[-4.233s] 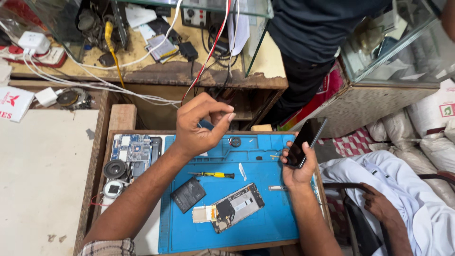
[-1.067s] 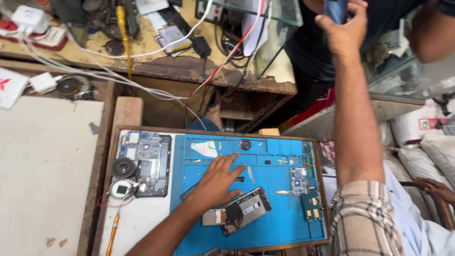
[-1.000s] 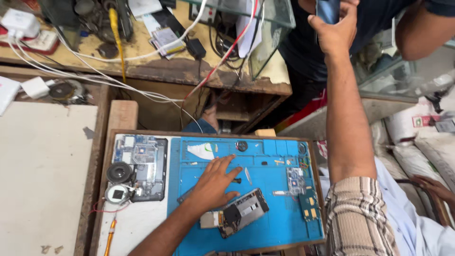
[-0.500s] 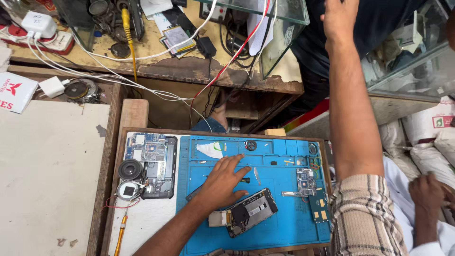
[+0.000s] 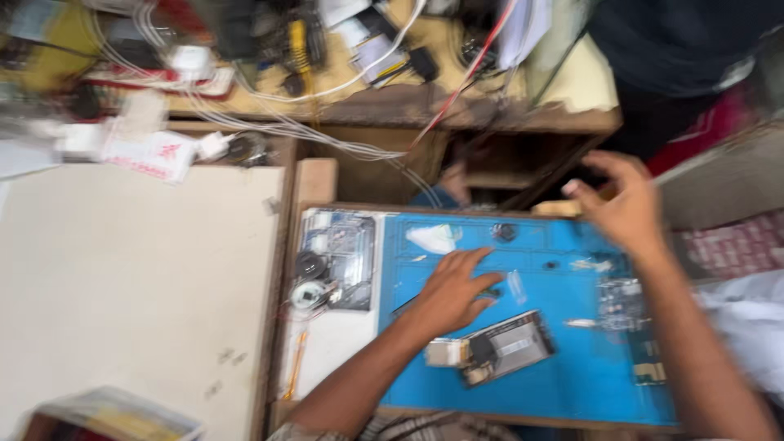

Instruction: The person disassembles a smartphone on a blue mat, using a screwdriver to remove screws and separate the screen from the frame. They handle the battery and internal components, placing parts on the mat while working.

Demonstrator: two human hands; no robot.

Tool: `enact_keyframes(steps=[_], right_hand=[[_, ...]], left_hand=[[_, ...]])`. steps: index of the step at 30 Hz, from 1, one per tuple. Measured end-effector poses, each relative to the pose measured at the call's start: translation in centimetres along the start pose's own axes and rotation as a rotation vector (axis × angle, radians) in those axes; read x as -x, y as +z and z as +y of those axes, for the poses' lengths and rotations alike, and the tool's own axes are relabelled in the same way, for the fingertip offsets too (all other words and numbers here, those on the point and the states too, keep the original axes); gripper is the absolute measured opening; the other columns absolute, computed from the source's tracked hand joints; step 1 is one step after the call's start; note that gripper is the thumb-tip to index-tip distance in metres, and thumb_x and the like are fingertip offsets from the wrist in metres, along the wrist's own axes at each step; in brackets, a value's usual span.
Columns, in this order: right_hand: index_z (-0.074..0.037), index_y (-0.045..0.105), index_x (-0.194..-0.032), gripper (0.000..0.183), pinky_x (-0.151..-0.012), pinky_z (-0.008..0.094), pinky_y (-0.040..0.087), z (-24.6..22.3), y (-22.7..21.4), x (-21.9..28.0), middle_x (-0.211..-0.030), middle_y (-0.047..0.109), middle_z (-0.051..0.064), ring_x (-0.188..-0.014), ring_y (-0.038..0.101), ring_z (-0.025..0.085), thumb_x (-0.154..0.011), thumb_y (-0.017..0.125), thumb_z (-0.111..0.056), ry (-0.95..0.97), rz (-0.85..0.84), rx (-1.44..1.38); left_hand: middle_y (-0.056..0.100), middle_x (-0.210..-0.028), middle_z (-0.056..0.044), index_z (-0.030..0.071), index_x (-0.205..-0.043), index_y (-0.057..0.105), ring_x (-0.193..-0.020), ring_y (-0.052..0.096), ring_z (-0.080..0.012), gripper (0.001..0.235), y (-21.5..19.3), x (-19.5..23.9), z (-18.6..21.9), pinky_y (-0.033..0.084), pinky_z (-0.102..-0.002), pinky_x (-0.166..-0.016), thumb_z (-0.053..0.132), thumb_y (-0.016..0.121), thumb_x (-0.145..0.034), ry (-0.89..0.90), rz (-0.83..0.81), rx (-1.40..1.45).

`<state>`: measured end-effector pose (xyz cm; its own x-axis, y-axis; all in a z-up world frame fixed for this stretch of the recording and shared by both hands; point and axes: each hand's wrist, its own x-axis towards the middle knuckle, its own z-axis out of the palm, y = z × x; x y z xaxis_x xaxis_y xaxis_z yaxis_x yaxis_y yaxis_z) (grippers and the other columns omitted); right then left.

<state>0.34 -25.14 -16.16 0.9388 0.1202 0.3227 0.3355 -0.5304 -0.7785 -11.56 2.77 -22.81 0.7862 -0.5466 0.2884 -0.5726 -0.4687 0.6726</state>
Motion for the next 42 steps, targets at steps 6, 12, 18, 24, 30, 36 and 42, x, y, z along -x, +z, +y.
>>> enact_keyframes(steps=[6,12,18,24,30,36,42], right_hand=[[-0.007,0.033,-0.162,0.092,-0.11,0.036,0.055,-5.8,-5.0,-1.1,-0.154,0.054,0.016,-0.138,0.061,0.027,-0.095,0.083,-0.044,-0.168,-0.217,-0.854],[-0.004,0.053,-0.151,0.071,-0.099,0.037,0.055,-8.2,-5.9,2.8,-0.138,0.064,0.017,-0.12,0.068,0.026,-0.091,0.082,-0.027,-0.209,-0.173,-0.27],[-0.011,0.067,-0.127,0.056,-0.101,0.042,0.051,-5.9,-1.8,10.7,-0.127,0.07,0.011,-0.118,0.066,0.03,-0.078,0.086,-0.028,-0.148,-0.314,0.334],[-0.008,0.068,-0.122,0.053,-0.1,0.045,0.048,-4.1,2.2,14.2,-0.124,0.068,0.011,-0.116,0.062,0.033,-0.076,0.085,-0.029,-0.204,-0.264,0.453],[-0.009,0.071,-0.118,0.043,-0.089,0.043,0.047,-3.9,5.2,13.8,-0.112,0.071,0.008,-0.1,0.063,0.03,-0.079,0.082,-0.023,-0.275,-0.216,0.41],[-0.011,0.074,-0.112,0.029,-0.079,0.039,0.048,-3.0,5.7,14.6,-0.097,0.072,0.004,-0.09,0.067,0.025,-0.086,0.08,-0.022,-0.233,-0.159,0.36],[-0.011,0.072,-0.105,0.021,-0.078,0.039,0.049,-1.9,4.5,15.2,-0.095,0.072,0.005,-0.086,0.066,0.026,-0.087,0.079,-0.017,-0.187,-0.141,0.197]], left_hand=[[0.05,-0.15,-0.019,0.013,-0.129,0.07,-0.135,0.047,-0.0412,0.046,1.8,-0.9,0.2,0.034,-0.052,-0.114,0.023,0.078,-0.084,-0.02,-0.002,-0.016],[0.054,-0.146,-0.017,0.013,-0.125,0.071,-0.132,0.049,-0.0391,0.043,1.3,-1.0,0.5,0.037,-0.051,-0.112,0.022,0.078,-0.084,-0.038,-0.013,-0.045],[0.056,-0.141,-0.018,0.009,-0.115,0.074,-0.129,0.051,-0.0385,0.036,0.8,-1.2,0.6,0.038,-0.048,-0.11,0.022,0.079,-0.081,-0.075,0.022,-0.002],[0.062,-0.135,-0.015,0.009,-0.102,0.077,-0.126,0.054,-0.0365,0.019,1.3,-0.8,0.4,0.038,-0.048,-0.11,0.018,0.076,-0.085,-0.036,0.089,-0.006],[0.062,-0.131,-0.016,0.004,-0.102,0.073,-0.127,0.054,-0.0353,0.021,0.7,-1.1,0.5,0.037,-0.049,-0.111,0.018,0.074,-0.087,0.029,0.158,-0.05],[0.067,-0.112,-0.01,0.007,-0.103,0.073,-0.121,0.059,-0.0317,0.019,1.0,-1.5,0.9,0.036,-0.053,-0.112,0.017,0.074,-0.088,0.051,0.126,-0.034],[0.07,-0.104,-0.008,0.01,-0.104,0.074,-0.111,0.064,-0.0287,0.025,0.7,-1.9,1.5,0.039,-0.053,-0.109,0.019,0.077,-0.081,0.041,0.094,-0.032]])
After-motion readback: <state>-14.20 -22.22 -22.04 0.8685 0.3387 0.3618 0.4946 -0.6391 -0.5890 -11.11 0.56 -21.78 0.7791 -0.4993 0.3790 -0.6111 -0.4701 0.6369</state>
